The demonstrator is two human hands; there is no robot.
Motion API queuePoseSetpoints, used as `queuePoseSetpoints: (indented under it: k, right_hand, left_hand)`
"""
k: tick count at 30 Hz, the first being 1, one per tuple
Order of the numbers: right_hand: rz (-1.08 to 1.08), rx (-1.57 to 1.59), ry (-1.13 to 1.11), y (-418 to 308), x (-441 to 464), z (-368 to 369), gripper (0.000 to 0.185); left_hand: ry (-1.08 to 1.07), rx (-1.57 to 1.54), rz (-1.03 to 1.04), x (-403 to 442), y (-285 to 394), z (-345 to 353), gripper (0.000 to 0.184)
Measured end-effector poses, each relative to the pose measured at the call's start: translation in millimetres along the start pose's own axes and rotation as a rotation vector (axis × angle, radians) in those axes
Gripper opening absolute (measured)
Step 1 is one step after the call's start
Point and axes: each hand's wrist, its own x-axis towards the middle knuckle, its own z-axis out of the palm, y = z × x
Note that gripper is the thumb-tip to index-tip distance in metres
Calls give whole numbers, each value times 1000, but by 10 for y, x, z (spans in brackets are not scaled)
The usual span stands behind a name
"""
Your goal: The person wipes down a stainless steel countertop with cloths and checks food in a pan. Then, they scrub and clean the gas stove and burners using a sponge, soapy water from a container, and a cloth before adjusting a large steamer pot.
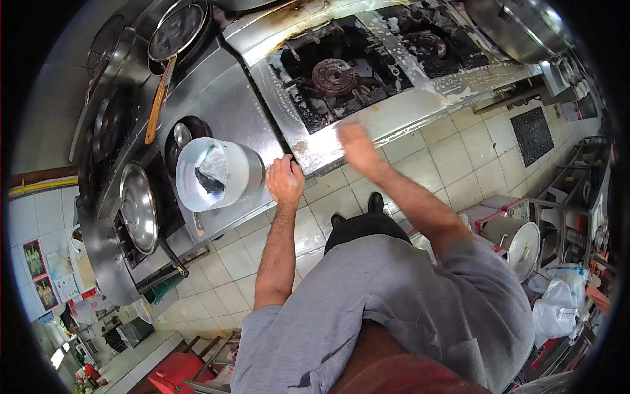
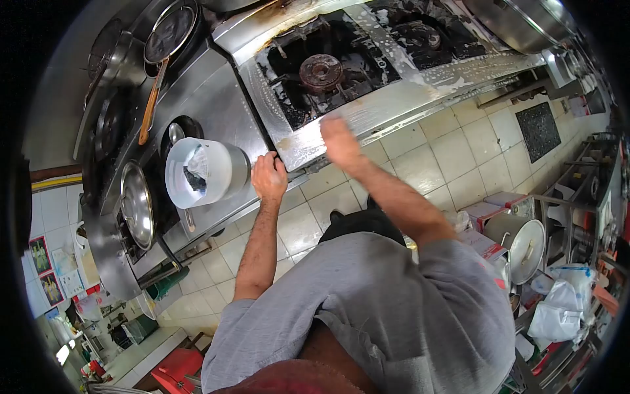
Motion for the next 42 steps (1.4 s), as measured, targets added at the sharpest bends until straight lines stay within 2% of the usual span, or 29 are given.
queuePoseSetpoints:
  k: [1,2,4,5,7,8,9,11,12,14,15,17,18,20,21,23,25,26,27,30,31,32,33,34,35,37,38,39,42]
  right_hand:
    - [-46,41,-29,-165,95,-46,21]
    - [-34,47,-28,3,49,-42,21]
    - [141,32,-112,655,21,-23,16]
    - [138,30,-112,793,93,-80,16]
    - [555,200,-207,991,201,-310,12]
    - [268,-33,-123,638,126,-142,12]
    - [267,-42,-121,350,146,-106,12]
    - [0,-10,-68,-70,189,-51,13]
    - [74,111,-89,113,155,-49,13]
    - [277,-66,-125,734,60,-212,13]
    - [269,-68,-123,845,124,-289,13]
    - [433,-122,-482,963,202,-437,12]
    - [283,-147,-305,558,175,-275,11]
    - [94,12,-84,-274,182,-67,11]
    - [30,-24,-234,-600,269,-127,12]
    - [11,141,-179,-404,248,-146,14]
    - [61,191,144,422,29,-29,12]
    - [232,-109,-99,844,66,-153,12]
    - [369,-93,-174,1141,106,-522,14]
    - [300,-137,-157,1331,32,-520,15]
    - [324,-45,-139,1047,49,-233,13]
    - [212,49,16,542,43,-21,12]
    - [158,80,15,13,88,78,14]
    - [110,152,-36,-434,199,177,12]
    - [-47,48,-141,-762,314,130,13]
    - [-46,66,-193,-765,329,97,14]
    - [-51,78,-253,-759,348,79,15]
    - [110,177,-232,-493,275,10,14]
    - [177,59,47,1104,-87,-14,13]
  left_hand:
    - [-3,-3,15,9,-11,-4,18]
    - [-13,-3,7,11,-8,-20,17]
    - [-19,-3,2,2,-4,-41,17]
    - [-21,-11,-13,2,-3,-38,17]
    - [-13,-13,-33,-10,2,-4,17]
    - [-27,6,-43,1,10,-6,17]
    - [-37,26,-54,19,22,0,16]
    - [-34,19,-41,25,14,-6,16]
    - [-39,10,-37,13,9,-22,16]
    - [-38,-1,-36,23,12,-30,16]
    - [-28,8,-44,34,19,-22,16]
    - [-19,12,-61,2,32,-16,16]
    - [-19,26,-50,5,29,-9,16]
    - [-21,41,-35,14,42,13,15]
    - [-25,41,-26,12,40,11,15]
    - [-34,50,-5,15,2,-13,15]
    - [-14,31,2,1,3,-2,15]
    - [-11,33,-4,7,13,7,15]
    - [-5,38,-7,8,20,11,16]
    - [-3,41,-14,-1,4,5,16]
    - [-7,37,-15,9,23,19,16]
    - [-6,35,-12,33,41,25,16]
    - [-16,38,-14,51,48,16,15]
    - [-31,44,-15,41,47,-7,15]
    - [-46,52,-15,19,48,-29,15]
    - [-51,55,3,17,28,-38,15]
    - [-43,51,4,6,14,-34,15]
    - [-33,42,-2,-1,9,-7,14]
    - [-27,42,0,-4,11,6,12]
